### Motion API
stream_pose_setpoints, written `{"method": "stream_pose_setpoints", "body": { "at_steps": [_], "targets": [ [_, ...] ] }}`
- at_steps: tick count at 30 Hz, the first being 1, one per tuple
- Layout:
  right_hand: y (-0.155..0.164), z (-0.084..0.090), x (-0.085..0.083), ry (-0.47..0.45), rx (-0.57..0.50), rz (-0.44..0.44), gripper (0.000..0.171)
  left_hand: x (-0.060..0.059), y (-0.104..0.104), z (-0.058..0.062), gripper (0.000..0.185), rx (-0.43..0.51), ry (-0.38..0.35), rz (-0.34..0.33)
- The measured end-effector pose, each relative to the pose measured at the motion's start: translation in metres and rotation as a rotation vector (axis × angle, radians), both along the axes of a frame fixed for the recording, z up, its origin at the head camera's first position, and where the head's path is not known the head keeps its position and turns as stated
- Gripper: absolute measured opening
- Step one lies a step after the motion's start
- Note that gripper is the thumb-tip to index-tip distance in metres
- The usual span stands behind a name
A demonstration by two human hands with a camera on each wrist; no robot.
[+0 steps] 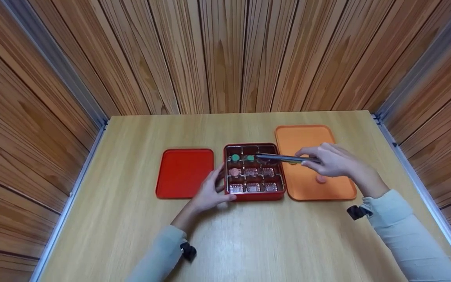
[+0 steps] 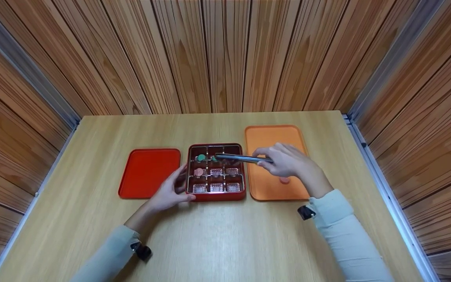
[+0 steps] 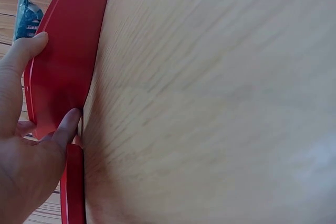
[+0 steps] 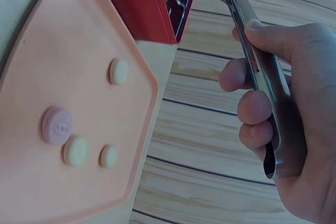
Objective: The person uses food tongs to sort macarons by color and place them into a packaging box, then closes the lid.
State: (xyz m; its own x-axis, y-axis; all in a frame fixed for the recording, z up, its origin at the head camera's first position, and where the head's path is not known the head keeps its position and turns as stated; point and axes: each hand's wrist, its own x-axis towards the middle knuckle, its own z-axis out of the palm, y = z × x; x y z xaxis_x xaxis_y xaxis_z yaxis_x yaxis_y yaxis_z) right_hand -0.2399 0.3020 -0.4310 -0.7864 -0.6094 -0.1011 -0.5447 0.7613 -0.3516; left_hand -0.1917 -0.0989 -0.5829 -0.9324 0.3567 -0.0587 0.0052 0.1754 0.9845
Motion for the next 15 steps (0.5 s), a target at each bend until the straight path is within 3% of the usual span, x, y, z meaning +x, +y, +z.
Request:
{"method": "stream_pose_setpoints", "body": {
  "at_steps": [4, 15],
  "targets": [
    [-0.009, -0.003, 0.001, -0.016, 0.009, 0.013, 0.028, 0.0, 0.0, -0.001, 0.12, 0.041, -0.003, -0.01],
    [-0.025, -0.009, 0.0, -0.087, 0.034, 0.012, 0.03, 0.001, 0.0, 0.0, 0.12, 0.019, -0.01, 0.001]
  ]
}}
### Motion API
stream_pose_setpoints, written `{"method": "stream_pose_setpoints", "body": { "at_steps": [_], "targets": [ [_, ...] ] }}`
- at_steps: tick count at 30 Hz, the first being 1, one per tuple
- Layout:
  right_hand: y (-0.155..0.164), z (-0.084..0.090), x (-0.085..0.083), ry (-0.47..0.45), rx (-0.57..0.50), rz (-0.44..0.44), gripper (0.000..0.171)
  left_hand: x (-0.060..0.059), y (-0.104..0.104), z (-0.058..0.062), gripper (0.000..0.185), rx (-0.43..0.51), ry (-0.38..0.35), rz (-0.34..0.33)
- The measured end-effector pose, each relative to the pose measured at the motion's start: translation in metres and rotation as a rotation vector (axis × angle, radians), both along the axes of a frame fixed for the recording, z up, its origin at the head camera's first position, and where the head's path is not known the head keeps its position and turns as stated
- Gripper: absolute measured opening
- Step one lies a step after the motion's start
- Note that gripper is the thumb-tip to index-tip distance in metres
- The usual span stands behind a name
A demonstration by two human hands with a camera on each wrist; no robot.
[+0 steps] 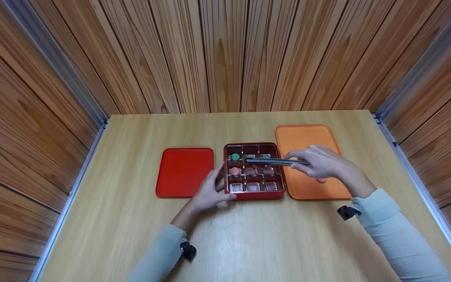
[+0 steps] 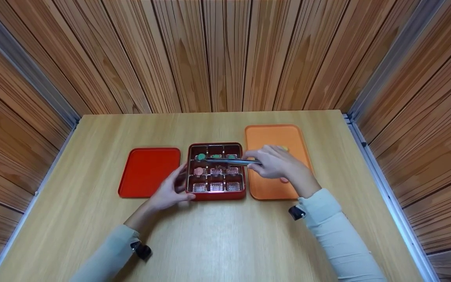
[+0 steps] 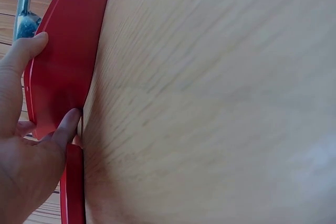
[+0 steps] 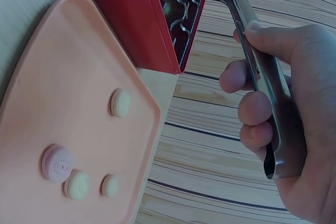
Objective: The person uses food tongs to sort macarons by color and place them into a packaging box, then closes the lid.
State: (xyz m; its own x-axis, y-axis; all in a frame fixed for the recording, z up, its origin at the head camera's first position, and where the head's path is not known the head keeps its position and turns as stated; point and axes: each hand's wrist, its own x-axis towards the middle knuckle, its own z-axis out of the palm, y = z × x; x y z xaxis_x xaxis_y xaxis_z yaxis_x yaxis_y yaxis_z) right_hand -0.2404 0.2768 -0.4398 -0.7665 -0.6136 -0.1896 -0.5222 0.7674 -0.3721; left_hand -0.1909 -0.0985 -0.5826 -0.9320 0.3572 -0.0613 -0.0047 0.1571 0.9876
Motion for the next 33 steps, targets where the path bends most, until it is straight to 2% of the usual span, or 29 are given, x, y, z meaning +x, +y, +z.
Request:
{"method": "stream_pose_setpoints", "body": {
  "at_steps": [5, 12, 23, 33],
  "targets": [
    [-0.0044, -0.0039, -0.0004, 0.023, 0.009, 0.007, 0.029, -0.0006, -0.0001, -0.0008, 0.121, 0.022, 0.002, -0.008],
    [-0.0095, -0.0072, -0.0013, 0.066, 0.027, 0.015, 0.028, -0.0013, -0.0001, 0.0005, 0.12, -0.028, 0.003, 0.005],
    [-0.0099, -0.009, -0.0008, 0.107, 0.044, 0.004, 0.032, -0.0023, -0.0003, -0.0003, 0.12, -0.03, -0.01, 0.01],
    [-0.0052, -0.0082, -0.0012, 0.052, 0.022, -0.022, 0.034, 0.0004, -0.0005, 0.0009, 0.12, -0.009, 0.013, 0.007]
  ]
}}
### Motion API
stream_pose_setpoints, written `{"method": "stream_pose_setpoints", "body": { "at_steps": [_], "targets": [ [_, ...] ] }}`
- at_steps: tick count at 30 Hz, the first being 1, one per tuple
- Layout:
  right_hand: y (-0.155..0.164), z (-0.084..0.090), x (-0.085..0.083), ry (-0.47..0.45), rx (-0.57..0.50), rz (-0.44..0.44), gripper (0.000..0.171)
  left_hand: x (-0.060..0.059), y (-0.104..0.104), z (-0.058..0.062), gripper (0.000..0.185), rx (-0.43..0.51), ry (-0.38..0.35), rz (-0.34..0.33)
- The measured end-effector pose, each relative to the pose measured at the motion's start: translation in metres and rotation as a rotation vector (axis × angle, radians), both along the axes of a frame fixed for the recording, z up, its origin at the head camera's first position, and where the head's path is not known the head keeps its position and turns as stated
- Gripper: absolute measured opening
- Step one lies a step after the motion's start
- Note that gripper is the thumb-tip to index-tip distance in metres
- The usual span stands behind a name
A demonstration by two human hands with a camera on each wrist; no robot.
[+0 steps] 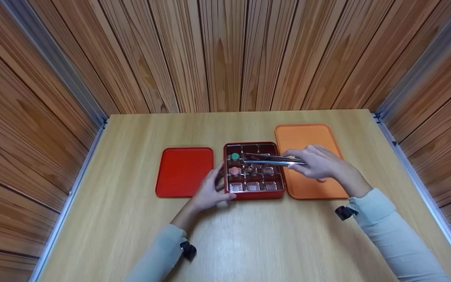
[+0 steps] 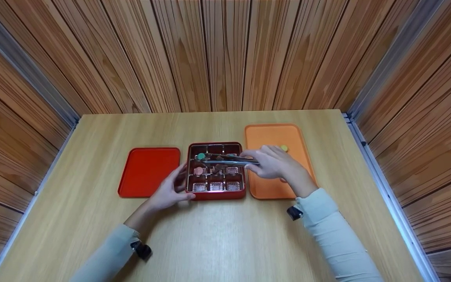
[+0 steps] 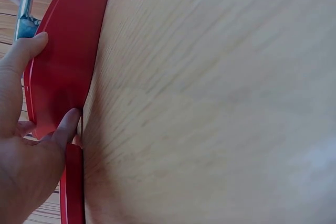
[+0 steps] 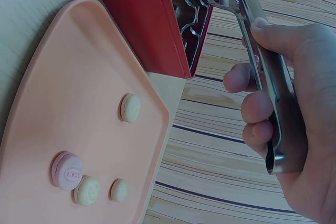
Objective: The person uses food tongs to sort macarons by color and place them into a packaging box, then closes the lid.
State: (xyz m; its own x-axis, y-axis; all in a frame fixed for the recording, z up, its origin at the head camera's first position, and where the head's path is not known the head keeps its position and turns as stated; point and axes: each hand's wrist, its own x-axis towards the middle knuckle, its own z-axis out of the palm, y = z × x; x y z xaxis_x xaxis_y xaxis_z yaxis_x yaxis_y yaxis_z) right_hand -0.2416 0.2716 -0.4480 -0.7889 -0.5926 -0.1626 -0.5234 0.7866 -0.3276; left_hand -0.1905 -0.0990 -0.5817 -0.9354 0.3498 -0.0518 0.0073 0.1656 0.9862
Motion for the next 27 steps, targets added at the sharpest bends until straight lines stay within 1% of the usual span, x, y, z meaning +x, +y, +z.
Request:
{"method": "stream_pose_setpoints", "body": {
  "at_steps": [3, 8, 9, 16, 18, 23, 27],
  "targets": [
    [0.004, 0.001, 0.001, -0.023, -0.005, -0.016, 0.034, 0.0, 0.0, 0.0, 0.121, 0.005, 0.001, -0.003],
    [0.012, 0.006, 0.004, -0.048, -0.025, -0.04, 0.035, 0.0, -0.001, 0.0, 0.121, -0.013, 0.009, -0.001],
    [0.015, 0.006, 0.004, -0.043, -0.029, -0.04, 0.036, 0.0, -0.001, -0.001, 0.121, -0.016, 0.01, -0.001],
    [0.032, 0.007, 0.008, 0.08, -0.039, 0.004, 0.034, -0.001, 0.0, -0.003, 0.12, 0.01, -0.003, -0.003],
    [0.037, 0.007, 0.009, 0.083, -0.039, 0.005, 0.035, -0.001, 0.0, -0.003, 0.12, 0.011, -0.005, -0.001],
    [0.049, 0.01, 0.013, 0.059, -0.034, -0.012, 0.038, -0.001, 0.0, -0.003, 0.122, 0.023, -0.001, -0.006],
    [0.058, 0.013, 0.016, 0.047, -0.035, -0.023, 0.04, -0.001, 0.0, -0.003, 0.121, 0.011, 0.006, -0.006]
  ]
}}
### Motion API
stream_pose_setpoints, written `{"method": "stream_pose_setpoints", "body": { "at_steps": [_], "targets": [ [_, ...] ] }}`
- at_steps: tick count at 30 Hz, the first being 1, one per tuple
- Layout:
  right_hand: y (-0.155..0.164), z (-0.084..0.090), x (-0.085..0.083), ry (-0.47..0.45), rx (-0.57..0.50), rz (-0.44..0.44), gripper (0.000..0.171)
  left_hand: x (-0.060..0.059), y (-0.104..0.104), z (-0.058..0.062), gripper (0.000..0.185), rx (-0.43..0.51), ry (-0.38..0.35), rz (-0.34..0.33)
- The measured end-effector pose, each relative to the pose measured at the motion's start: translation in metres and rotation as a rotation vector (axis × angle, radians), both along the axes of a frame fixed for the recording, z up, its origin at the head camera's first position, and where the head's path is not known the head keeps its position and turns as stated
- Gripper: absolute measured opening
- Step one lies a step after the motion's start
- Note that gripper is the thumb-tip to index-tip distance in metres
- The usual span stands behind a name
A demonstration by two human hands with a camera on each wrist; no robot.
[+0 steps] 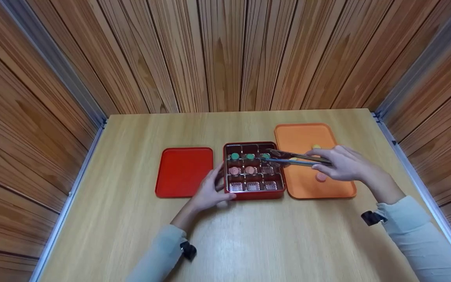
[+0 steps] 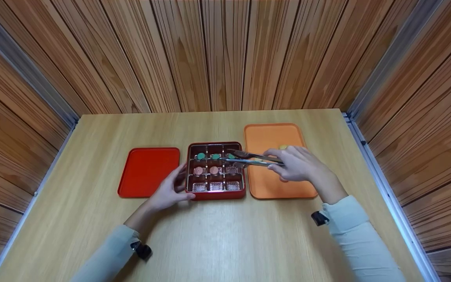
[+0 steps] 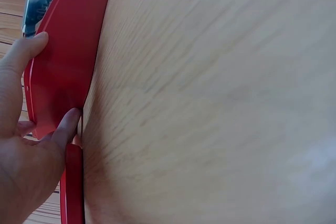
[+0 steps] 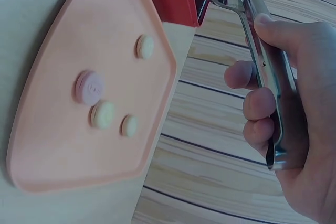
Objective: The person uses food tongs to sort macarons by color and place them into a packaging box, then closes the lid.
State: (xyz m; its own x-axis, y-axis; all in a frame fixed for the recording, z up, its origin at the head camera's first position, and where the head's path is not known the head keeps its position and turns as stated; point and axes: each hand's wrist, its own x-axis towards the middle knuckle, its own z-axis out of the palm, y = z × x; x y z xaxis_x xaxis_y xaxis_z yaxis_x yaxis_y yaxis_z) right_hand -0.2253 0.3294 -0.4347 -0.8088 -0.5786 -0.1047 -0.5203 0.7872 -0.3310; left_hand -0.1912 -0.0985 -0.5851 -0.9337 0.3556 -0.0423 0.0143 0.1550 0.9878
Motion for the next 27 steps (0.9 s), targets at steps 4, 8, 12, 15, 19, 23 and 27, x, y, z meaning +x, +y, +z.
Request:
{"method": "stream_pose_setpoints", "body": {
  "at_steps": [4, 8, 12, 15, 19, 23, 27],
  "targets": [
    [0.01, 0.001, 0.004, -0.011, -0.008, -0.007, 0.045, 0.0, 0.0, 0.0, 0.12, -0.012, -0.004, 0.006],
    [0.02, 0.002, 0.006, -0.008, -0.01, -0.009, 0.046, -0.001, -0.001, -0.001, 0.121, -0.019, -0.011, 0.007],
    [0.029, 0.003, 0.008, 0.006, -0.02, -0.009, 0.044, 0.0, -0.001, 0.0, 0.122, -0.035, -0.02, 0.012],
    [0.036, 0.005, 0.011, 0.043, -0.026, 0.007, 0.043, 0.0, 0.0, 0.001, 0.121, -0.026, -0.016, 0.007],
    [0.047, 0.006, 0.014, 0.058, -0.021, 0.009, 0.043, 0.0, 0.0, 0.0, 0.12, -0.012, -0.011, 0.0],
    [0.057, 0.01, 0.017, 0.007, -0.006, -0.041, 0.044, 0.0, 0.0, -0.001, 0.12, -0.011, -0.019, -0.002],
    [0.066, 0.013, 0.019, -0.018, -0.001, -0.069, 0.042, -0.001, 0.0, 0.001, 0.12, -0.014, -0.026, 0.003]
  ]
}}
